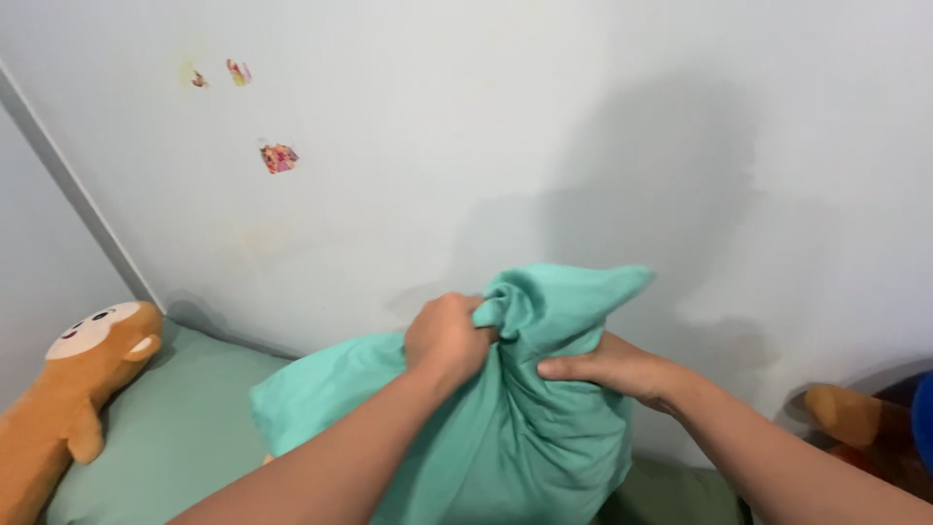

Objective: The person handles a brown plush toy, a blue neck pillow, a green pillow, a tan stuffed dog, and a long orange stuffed monkey. They turn over, shake, and squeeze each item one at a time before placing them on the bed.

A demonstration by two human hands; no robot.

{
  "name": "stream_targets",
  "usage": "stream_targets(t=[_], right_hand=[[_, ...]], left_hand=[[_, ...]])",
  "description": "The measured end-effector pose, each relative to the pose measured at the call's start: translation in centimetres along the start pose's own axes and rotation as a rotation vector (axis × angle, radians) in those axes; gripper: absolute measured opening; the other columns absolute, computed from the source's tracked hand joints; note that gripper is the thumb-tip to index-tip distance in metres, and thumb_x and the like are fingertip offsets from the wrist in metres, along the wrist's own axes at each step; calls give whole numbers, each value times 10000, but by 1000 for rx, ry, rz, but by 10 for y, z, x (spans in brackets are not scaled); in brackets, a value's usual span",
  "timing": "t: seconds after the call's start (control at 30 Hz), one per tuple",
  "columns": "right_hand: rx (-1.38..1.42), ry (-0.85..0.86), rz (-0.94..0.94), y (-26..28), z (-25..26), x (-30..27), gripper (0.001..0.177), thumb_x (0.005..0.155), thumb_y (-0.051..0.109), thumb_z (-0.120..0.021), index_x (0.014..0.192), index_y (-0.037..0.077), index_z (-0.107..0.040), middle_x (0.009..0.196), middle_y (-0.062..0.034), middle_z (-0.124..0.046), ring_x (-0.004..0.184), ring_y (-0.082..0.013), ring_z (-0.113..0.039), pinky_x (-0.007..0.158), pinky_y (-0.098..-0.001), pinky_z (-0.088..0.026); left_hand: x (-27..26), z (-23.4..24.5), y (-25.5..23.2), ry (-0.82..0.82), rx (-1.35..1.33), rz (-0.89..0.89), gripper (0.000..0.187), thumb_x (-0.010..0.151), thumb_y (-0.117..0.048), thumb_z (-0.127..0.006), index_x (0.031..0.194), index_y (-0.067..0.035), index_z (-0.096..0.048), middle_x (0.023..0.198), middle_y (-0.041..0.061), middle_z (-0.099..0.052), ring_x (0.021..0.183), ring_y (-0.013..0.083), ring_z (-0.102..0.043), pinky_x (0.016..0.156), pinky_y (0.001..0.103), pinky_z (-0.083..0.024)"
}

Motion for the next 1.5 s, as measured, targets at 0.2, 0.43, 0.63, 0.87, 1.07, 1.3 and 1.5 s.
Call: stream_targets(t=[0.2,0.43,0.63,0.87,1.07,1.3,1.5], right_hand=[[168,-365,-225,-10,42,-25,657,757,269,-735,1362,27,-645,1326,-154,-731,1209,-286,-682,1046,-438,-495],[499,-637,-323,-86,103,-58,657,882,267,-679,1417,-80,-517,1325,-263,-672,1211,-389,-667,1028,-524,-522],[719,-671,-270,-75,87,-46,614,921,311,-607,1439,-2,-506,1395,-206,-621,1260,-345,-607,1083,-513,-445],[749,-766,-211,-67,118,-53,623,945,339,-594,1463,4,-510,1456,-197,-596,1314,-348,-588,1110,-528,-449],[812,-477,-355,-57,25,-39,706,921,464,-607,1523,132,-447,1539,-120,-520,1385,-321,-504,1169,-540,-370],[746,-583,-315,-59,79,-47,691,953,468,-564,1519,92,-440,1496,-160,-552,1373,-322,-525,1145,-526,-386],[748,-581,-254,-69,86,-41,657,950,416,-586,1485,49,-483,1480,-160,-578,1355,-296,-550,1127,-476,-423]], left_hand=[[-3,12,22,144,-56,-174,542,673,-462,-836,1154,-222,-765,1073,88,-790,1010,270,-746,895,404,-566],[-8,64,160,139,71,272,1023,591,-680,-789,1503,-322,-494,1444,96,-580,1259,299,-649,1057,451,-530],[-26,-25,170,153,-1294,687,962,929,-756,-336,1493,3,-508,1424,257,-615,1245,407,-615,980,502,-521],[-23,-78,98,264,-1268,647,865,957,-694,-284,1489,-61,-536,1383,125,-671,1223,286,-649,1029,421,-511],[-40,-65,112,222,-1256,647,753,970,-572,-324,1487,-63,-526,1407,107,-658,1259,273,-631,1061,425,-485],[-53,-41,152,165,-1087,611,633,986,-429,-370,1484,-66,-516,1435,86,-642,1302,258,-610,1099,429,-454],[-62,-70,177,410,-278,299,837,816,-197,-746,1525,-75,-320,1489,61,-492,1365,238,-491,1128,373,-425]])
Point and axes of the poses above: each hand's wrist, its own x-axis towards the middle knuckle, its own z-axis out of the back of the hand, y = z × x, the point moved 9 cm from there along x, towards the middle knuckle
